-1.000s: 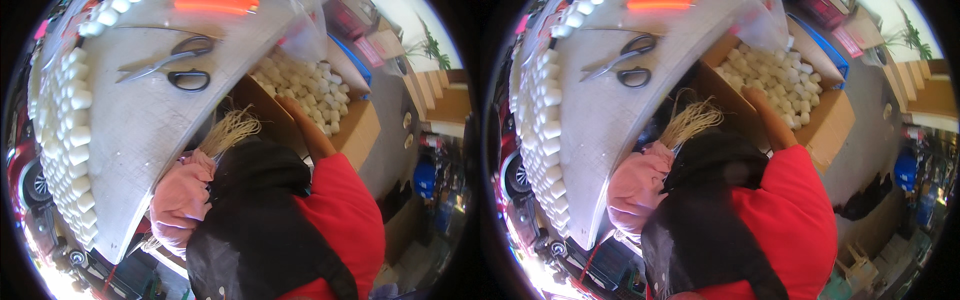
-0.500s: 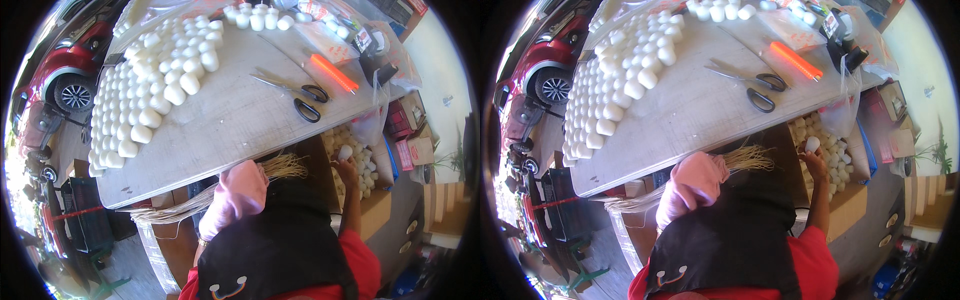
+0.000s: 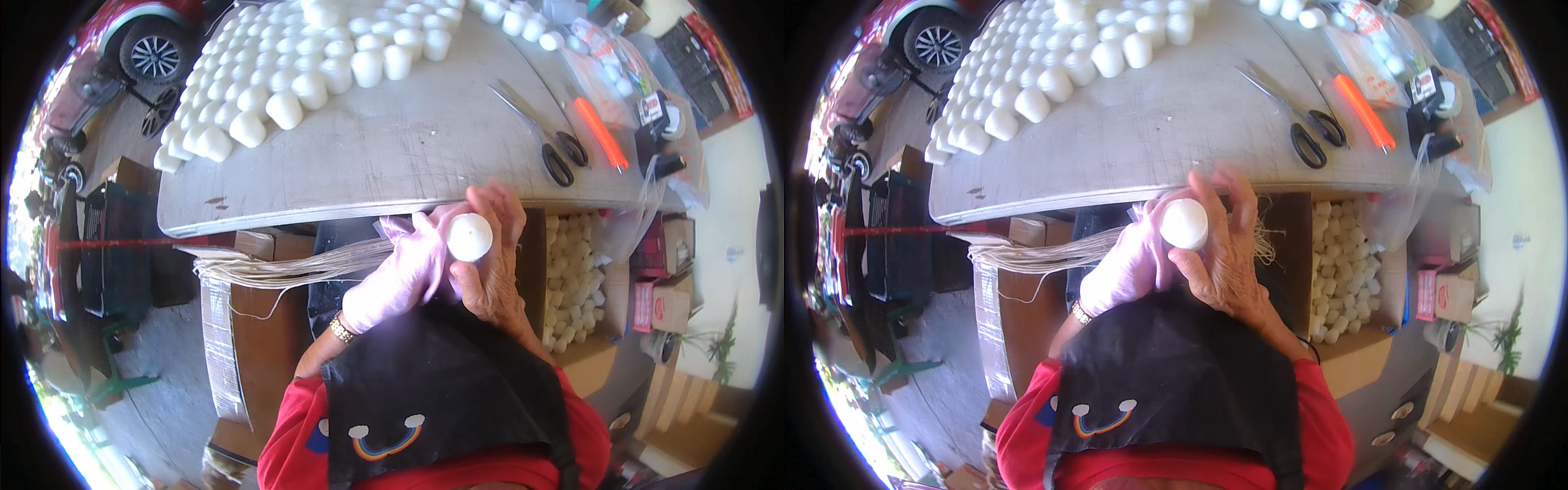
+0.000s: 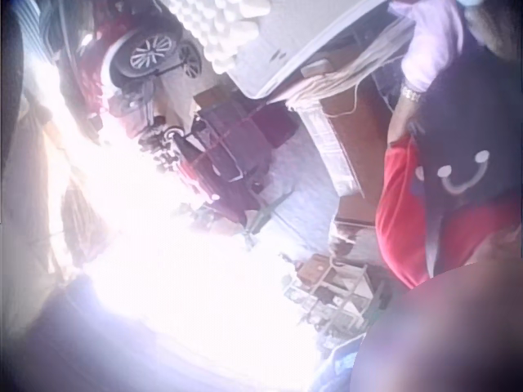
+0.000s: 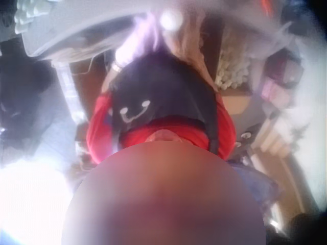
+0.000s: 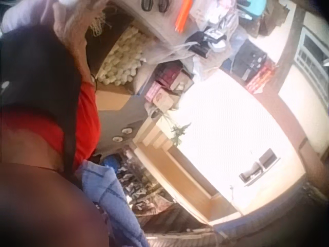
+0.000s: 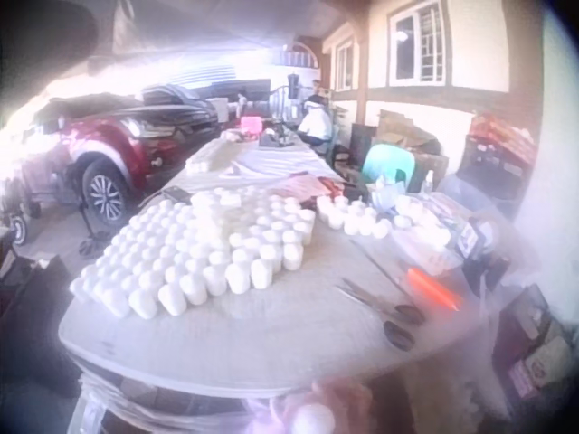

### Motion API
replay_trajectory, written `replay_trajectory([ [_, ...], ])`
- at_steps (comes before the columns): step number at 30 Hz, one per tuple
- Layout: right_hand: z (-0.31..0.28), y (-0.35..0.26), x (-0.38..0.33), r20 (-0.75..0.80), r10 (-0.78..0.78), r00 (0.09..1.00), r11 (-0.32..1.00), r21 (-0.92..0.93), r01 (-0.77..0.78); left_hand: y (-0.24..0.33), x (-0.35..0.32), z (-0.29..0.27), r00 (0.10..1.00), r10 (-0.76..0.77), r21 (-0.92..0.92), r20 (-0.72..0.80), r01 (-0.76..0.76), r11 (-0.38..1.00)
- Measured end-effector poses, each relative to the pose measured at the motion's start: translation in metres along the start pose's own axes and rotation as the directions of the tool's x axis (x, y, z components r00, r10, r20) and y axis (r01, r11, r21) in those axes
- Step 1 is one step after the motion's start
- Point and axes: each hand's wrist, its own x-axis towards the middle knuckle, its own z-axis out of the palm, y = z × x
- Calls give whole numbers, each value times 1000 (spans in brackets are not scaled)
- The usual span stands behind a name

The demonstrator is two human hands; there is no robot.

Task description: The person inserts wicks into small white cylindrical candles using a metal tool, trims the wicks with scissors, and wipes each candle with a pink cloth. The person repeats this sequence for multiple candles and places the finished items on a table.

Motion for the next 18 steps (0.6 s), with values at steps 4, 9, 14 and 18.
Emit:
replay_trajectory([
  [4,6,5,5,114,-84,990,989,129,69,30,-1,-35,973,-169,-544,158,229,807],
  [9,12,-8,14,122,-73,990,993,102,60,61,21,-50,976,41,59,-216,-29,998],
  [14,11,-17,20,154,-88,984,992,-80,102,80,27,-65,985,-77,267,-153,116,957],
  [18,6,-14,12,286,-35,958,818,559,-137,88,21,-88,978,-28,150,-207,60,987],
])
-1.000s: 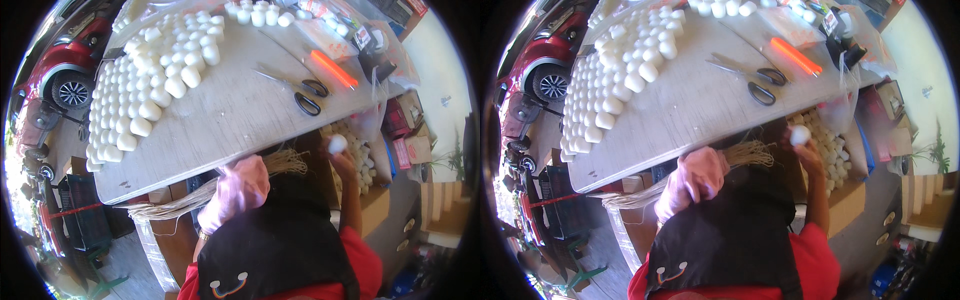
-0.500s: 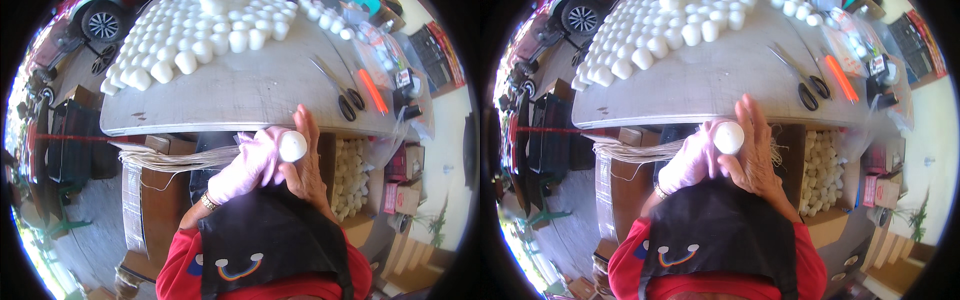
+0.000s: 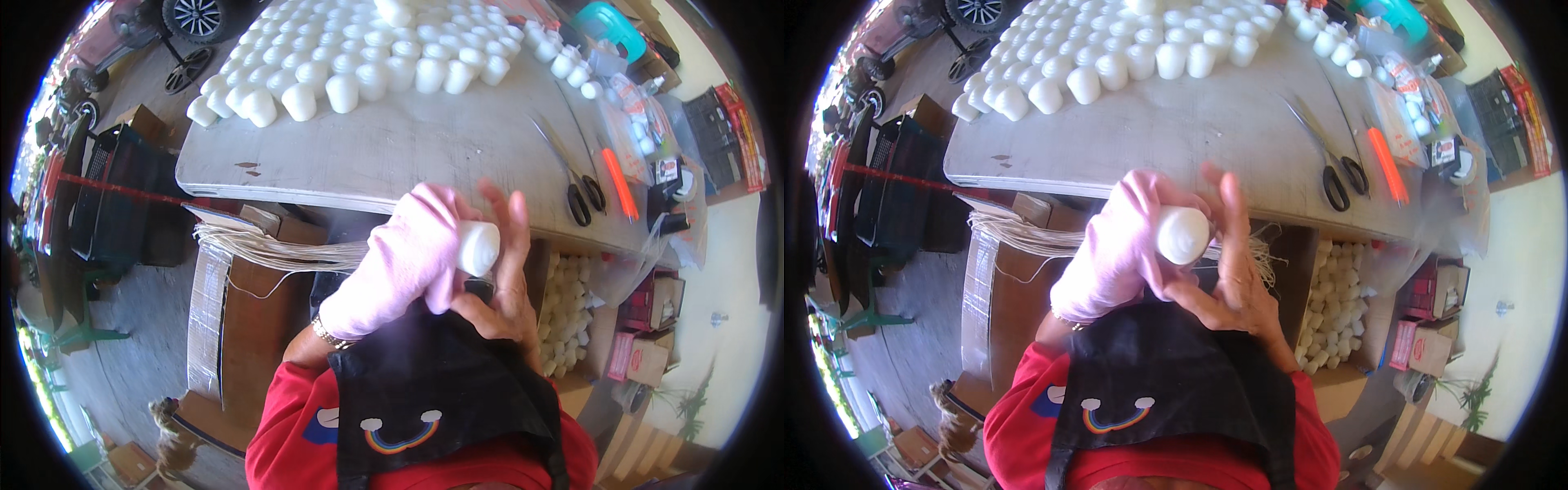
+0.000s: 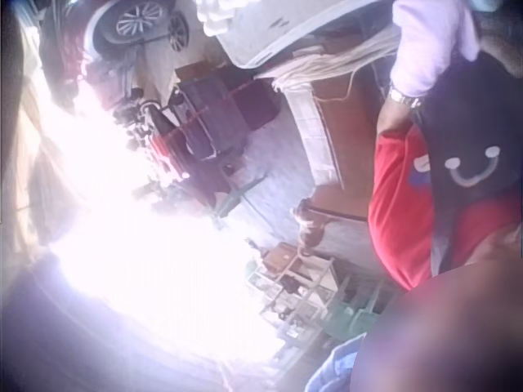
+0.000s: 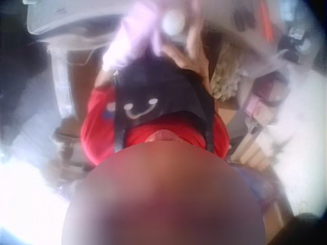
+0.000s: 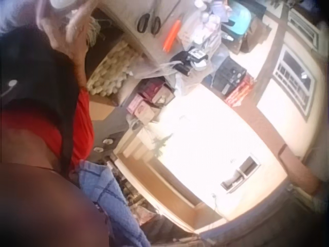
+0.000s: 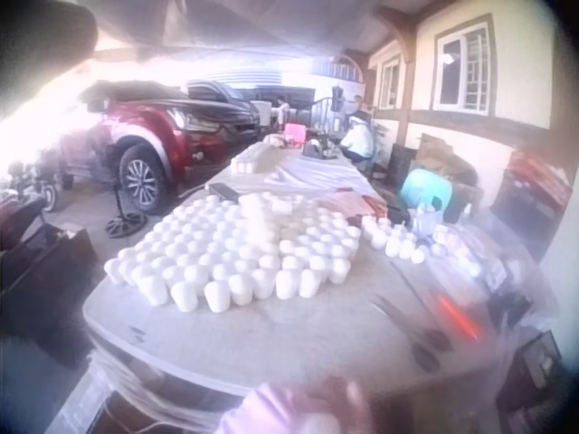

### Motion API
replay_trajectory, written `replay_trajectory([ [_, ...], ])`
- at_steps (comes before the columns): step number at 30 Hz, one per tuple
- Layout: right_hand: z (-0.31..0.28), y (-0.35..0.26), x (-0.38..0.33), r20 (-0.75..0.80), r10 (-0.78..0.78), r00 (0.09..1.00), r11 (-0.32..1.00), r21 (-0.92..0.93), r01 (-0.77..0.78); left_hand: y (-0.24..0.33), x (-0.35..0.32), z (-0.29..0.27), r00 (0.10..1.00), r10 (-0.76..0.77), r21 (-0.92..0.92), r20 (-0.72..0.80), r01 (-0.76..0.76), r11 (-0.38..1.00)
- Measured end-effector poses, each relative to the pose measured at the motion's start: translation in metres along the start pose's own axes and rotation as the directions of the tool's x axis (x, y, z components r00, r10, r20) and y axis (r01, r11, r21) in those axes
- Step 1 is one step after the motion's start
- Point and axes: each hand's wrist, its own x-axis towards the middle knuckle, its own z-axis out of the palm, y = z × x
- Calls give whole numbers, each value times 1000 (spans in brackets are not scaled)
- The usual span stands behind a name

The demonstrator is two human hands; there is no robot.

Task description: The person inserts wicks into small white cylindrical candles using a metal tool, trims the wicks with scissors, and wipes each candle with a pink cloth. The person repeats this sequence for multiple candles and places the finished items on a table.

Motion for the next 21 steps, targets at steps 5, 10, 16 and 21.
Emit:
replay_trajectory([
  [5,8,29,-12,210,218,953,975,-90,-203,2,-1,-29,898,-399,-909,188,313,276],
  [10,2,54,-25,373,448,812,890,-269,-368,2,-12,-46,911,-398,-986,-106,-149,-79],
  [16,-48,-5,-8,-164,11,986,925,376,52,-18,-24,-33,775,-599,-910,-204,76,408],
  [21,14,-37,39,-55,-317,947,901,-329,283,-26,-15,10,856,-514,-962,57,185,201],
])
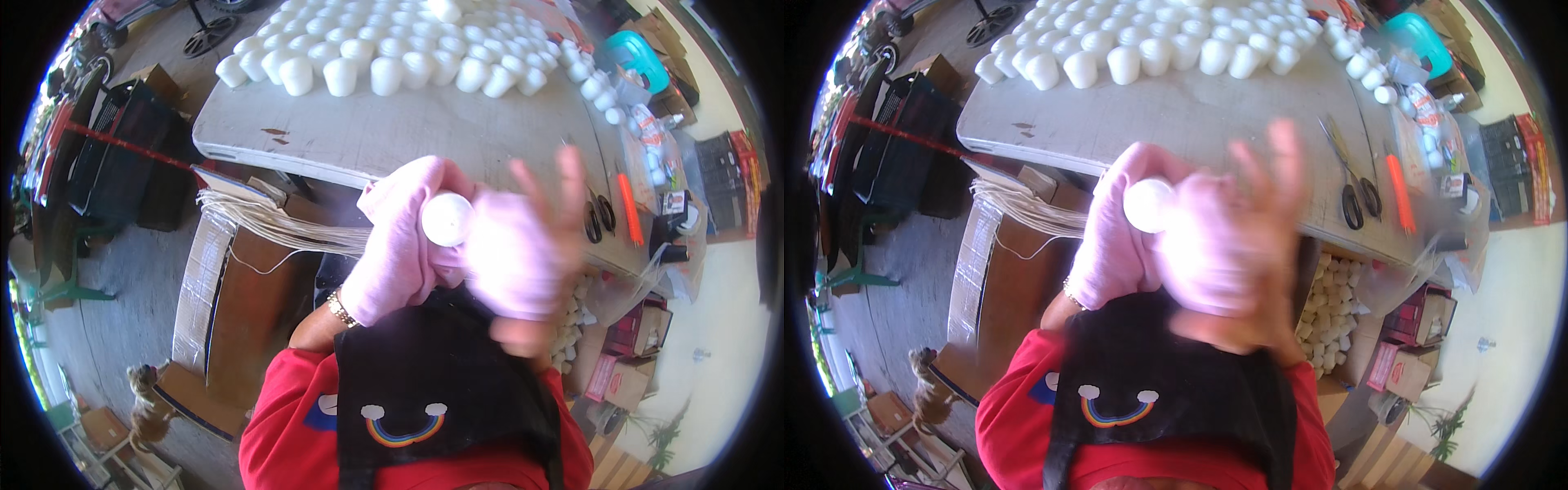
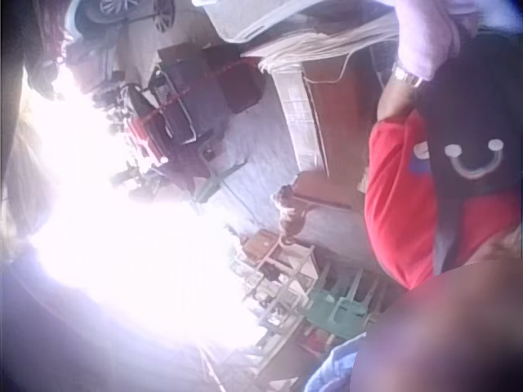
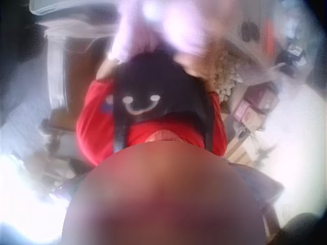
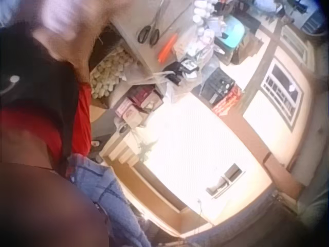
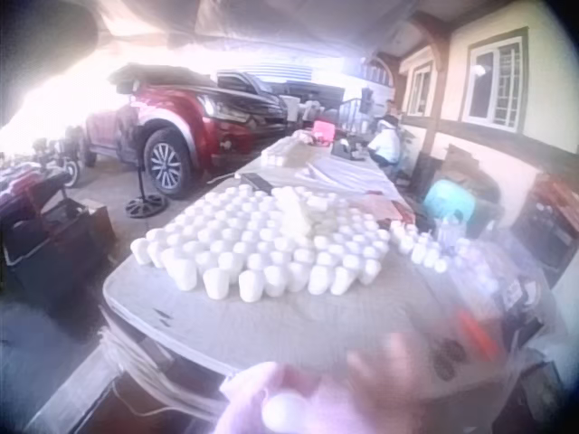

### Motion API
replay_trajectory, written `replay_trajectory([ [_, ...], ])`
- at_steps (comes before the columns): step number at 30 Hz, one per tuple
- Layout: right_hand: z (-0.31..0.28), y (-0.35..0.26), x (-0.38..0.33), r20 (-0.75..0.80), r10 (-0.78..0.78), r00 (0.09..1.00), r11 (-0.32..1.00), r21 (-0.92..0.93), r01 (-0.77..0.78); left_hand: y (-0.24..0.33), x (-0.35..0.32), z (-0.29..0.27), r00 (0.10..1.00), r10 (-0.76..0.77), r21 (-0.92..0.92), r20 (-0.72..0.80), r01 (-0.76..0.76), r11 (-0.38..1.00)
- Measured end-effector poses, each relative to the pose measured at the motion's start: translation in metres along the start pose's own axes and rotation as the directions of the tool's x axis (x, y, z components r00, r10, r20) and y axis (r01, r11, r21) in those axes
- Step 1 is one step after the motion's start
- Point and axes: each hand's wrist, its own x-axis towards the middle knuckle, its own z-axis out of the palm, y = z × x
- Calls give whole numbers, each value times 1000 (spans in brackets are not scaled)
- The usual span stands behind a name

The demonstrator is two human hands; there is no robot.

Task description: The person inserts wicks into small white cylindrical candles using a metal tool, trims the wicks with scissors, and wipes each candle with a pink cloth. The person repeats this sequence for multiple candles and places the finished items on a table.

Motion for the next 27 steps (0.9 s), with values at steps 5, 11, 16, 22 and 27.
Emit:
replay_trajectory([
  [5,44,19,16,-49,-184,982,980,63,187,-11,-3,-1,940,326,683,97,-301,665],
  [11,41,19,16,-26,59,998,990,133,-55,-24,4,-8,919,392,808,45,-264,527],
  [16,30,16,13,-37,427,903,874,271,-402,-33,6,-18,764,559,702,324,-590,399],
  [22,47,26,1,-144,41,989,996,-73,-52,-44,10,-10,962,191,129,-194,-168,977],
  [27,44,17,7,44,-207,977,879,-430,206,-40,9,-12,927,373,583,24,-316,748],
])
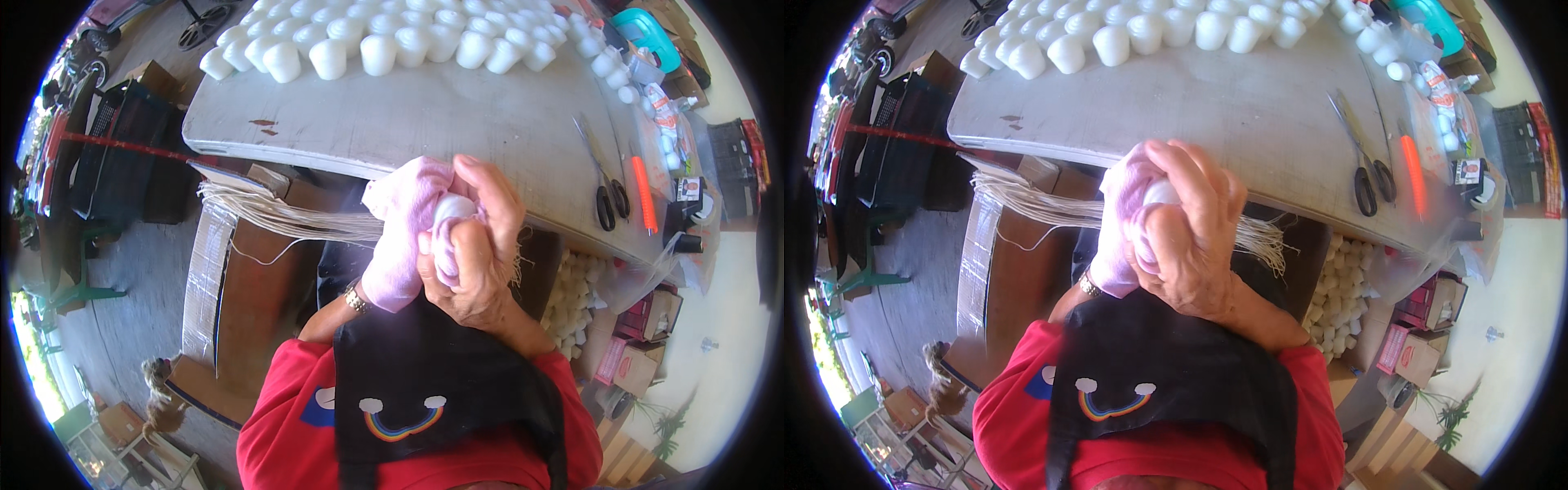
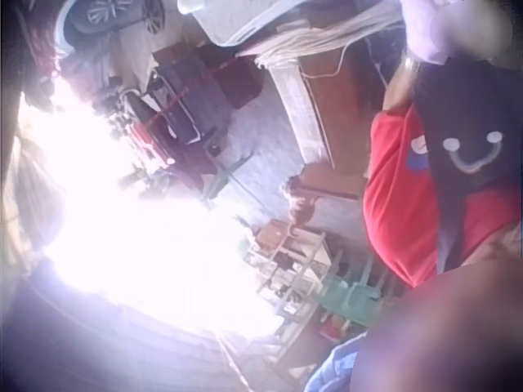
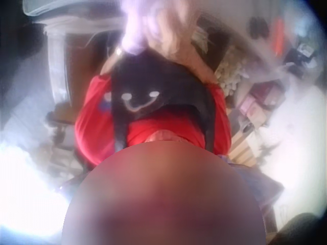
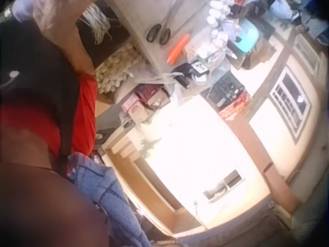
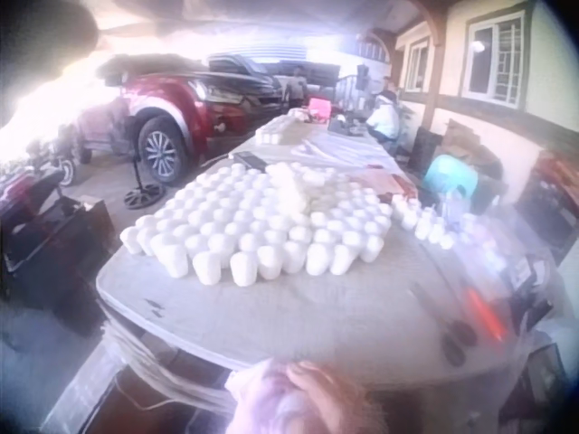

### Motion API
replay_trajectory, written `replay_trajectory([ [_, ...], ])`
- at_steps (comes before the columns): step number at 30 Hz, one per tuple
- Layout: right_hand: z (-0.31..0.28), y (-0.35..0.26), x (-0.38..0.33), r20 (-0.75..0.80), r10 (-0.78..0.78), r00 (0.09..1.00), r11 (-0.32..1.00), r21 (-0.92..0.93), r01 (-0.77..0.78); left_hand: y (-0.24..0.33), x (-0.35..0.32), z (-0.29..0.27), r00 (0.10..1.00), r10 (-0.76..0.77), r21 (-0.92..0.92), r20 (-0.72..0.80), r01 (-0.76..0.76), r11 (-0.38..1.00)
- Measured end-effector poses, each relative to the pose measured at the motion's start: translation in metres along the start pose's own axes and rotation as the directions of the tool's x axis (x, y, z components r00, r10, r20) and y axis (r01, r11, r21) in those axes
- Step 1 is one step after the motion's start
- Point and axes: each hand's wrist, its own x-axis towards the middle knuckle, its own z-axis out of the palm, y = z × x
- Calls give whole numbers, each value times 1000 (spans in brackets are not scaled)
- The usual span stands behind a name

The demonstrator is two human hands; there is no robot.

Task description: The person inserts wicks into small white cylindrical candles using a metal tool, trims the wicks with scissors, and wipes each candle with a pink cloth. The person repeats this sequence for multiple candles and places the finished items on a table.

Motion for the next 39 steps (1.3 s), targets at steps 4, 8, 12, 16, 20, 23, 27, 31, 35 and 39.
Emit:
replay_trajectory([
  [4,-1,9,8,40,329,943,881,347,-322,8,1,-5,977,116,255,181,-160,954],
  [8,-10,23,7,158,469,869,782,383,-492,27,12,-14,822,569,32,28,-570,821],
  [12,-26,20,5,231,356,905,914,117,-390,45,1,-29,990,-133,-116,42,137,984],
  [16,-29,7,10,253,69,965,941,306,-147,29,7,-39,980,181,54,87,-186,981],
  [20,-18,6,18,341,-47,939,971,238,-38,12,0,-33,992,-121,174,30,114,978],
  [23,-23,22,35,428,117,896,878,377,-295,8,-6,-27,974,-221,-152,54,227,962],
  [27,-28,55,75,401,540,740,502,552,-666,6,-6,-25,930,-354,-184,95,366,912],
  [31,-26,67,84,-195,413,890,662,736,-145,4,-3,-24,953,-280,-134,120,294,946],
  [35,-46,79,42,-9,273,962,792,570,-220,11,-8,-17,953,-299,-245,51,302,921],
  [39,-70,93,-21,-175,409,895,850,431,-304,11,-10,-10,966,-260,-229,5,254,940],
])
